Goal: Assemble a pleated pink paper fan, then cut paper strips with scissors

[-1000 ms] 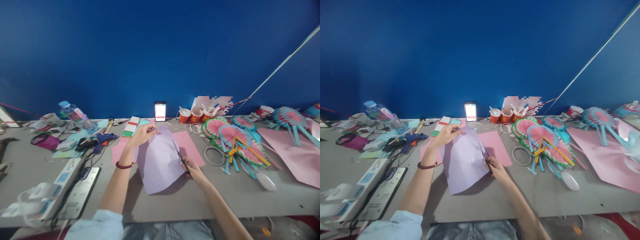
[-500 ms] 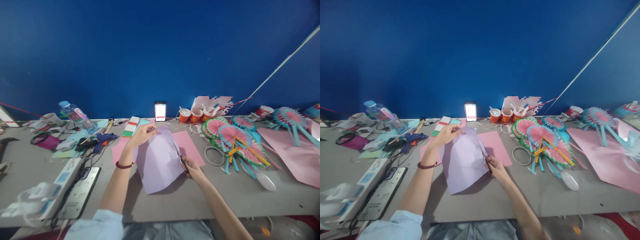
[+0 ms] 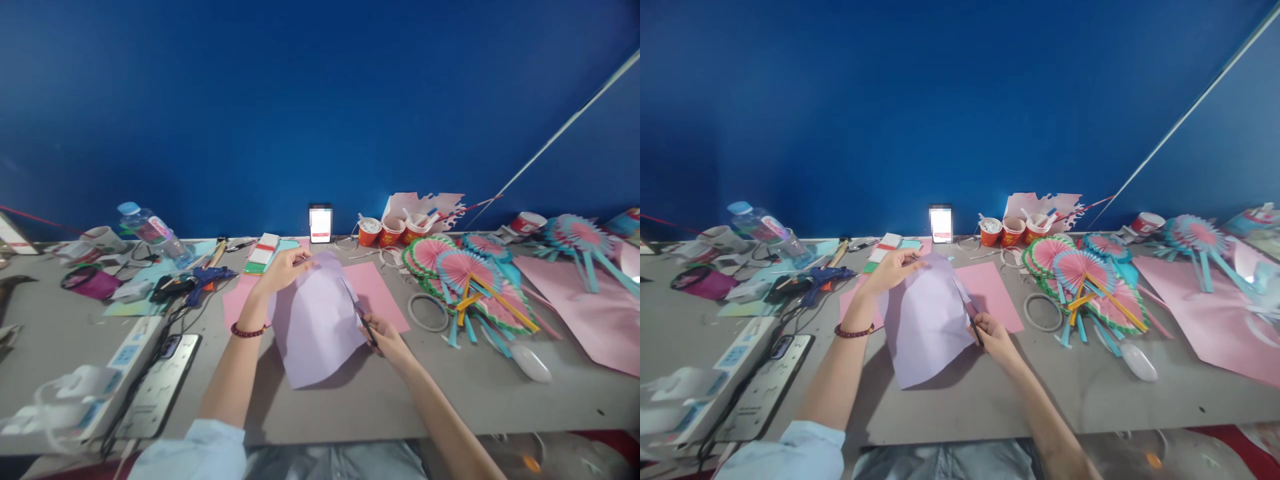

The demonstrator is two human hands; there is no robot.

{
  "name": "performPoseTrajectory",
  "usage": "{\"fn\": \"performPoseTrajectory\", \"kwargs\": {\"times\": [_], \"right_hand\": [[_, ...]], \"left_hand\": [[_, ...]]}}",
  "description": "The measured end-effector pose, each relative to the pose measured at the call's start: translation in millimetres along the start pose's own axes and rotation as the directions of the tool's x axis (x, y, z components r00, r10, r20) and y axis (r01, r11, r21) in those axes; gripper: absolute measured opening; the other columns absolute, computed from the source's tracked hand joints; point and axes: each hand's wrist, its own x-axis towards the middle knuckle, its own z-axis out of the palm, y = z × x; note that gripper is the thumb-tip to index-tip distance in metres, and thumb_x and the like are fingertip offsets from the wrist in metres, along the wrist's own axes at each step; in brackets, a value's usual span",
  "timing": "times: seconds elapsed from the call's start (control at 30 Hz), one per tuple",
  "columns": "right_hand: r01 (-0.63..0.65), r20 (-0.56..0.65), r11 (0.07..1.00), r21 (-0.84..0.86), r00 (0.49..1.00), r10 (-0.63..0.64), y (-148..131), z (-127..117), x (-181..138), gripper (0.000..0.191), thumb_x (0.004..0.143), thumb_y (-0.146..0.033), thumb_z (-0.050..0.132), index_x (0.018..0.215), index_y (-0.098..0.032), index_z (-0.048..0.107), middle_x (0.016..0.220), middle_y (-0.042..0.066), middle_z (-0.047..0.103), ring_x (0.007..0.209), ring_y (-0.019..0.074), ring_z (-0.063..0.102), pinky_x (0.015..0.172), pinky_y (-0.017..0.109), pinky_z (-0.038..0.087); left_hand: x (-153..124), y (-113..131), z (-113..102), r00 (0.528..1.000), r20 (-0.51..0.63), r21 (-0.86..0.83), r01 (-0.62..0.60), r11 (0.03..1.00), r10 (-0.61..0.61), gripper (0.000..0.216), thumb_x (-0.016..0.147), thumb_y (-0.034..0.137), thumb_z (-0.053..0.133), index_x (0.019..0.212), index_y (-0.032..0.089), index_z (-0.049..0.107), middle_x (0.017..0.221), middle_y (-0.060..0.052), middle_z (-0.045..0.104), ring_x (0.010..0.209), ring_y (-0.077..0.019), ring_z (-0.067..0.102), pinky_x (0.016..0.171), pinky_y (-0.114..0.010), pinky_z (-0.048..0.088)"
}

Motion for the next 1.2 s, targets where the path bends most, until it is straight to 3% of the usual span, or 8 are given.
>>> {"fn": "performPoseTrajectory", "kwargs": {"times": [0.47,1.03,1.2], "right_hand": [[0.028,0.016,1.000,-0.010,0.999,-0.028,0.5,-3.0,-1.0,0.040,0.060,-0.047,0.075,0.073,-0.022,0.047,0.048,-0.011,0.035,0.037,0.0043,0.031,0.035,0.017,0.017],[0.015,-0.035,0.999,-0.040,0.999,-0.016,-6.2,0.9,-4.0,0.049,0.053,-0.056,0.076,0.069,-0.022,0.045,0.048,-0.008,0.040,0.038,0.0051,0.036,0.035,0.016,0.015],[0.026,-0.057,1.000,0.017,0.998,-0.025,-9.8,4.3,-6.5,0.051,0.053,-0.056,0.077,0.069,-0.021,0.045,0.049,-0.009,0.038,0.036,0.0036,0.033,0.034,0.016,0.013]], "left_hand": [[0.1,-2.4,0.4,1.000,0.001,-0.006,0.010,1.000,-0.010,0.037,0.078,0.053,0.060,0.084,0.017,0.066,0.081,-0.005,0.072,0.066,-0.0168,0.059,0.058,-0.025,0.042],[2.6,-8.5,1.5,1.000,-0.006,0.001,0.022,1.000,-0.022,0.038,0.078,0.052,0.061,0.088,0.016,0.067,0.075,-0.004,0.070,0.063,-0.0157,0.059,0.056,-0.024,0.039],[4.3,-9.8,2.7,0.999,-0.017,-0.030,0.042,0.999,-0.043,0.041,0.076,0.055,0.063,0.087,0.015,0.067,0.075,-0.004,0.069,0.065,-0.0157,0.059,0.057,-0.024,0.041]]}}
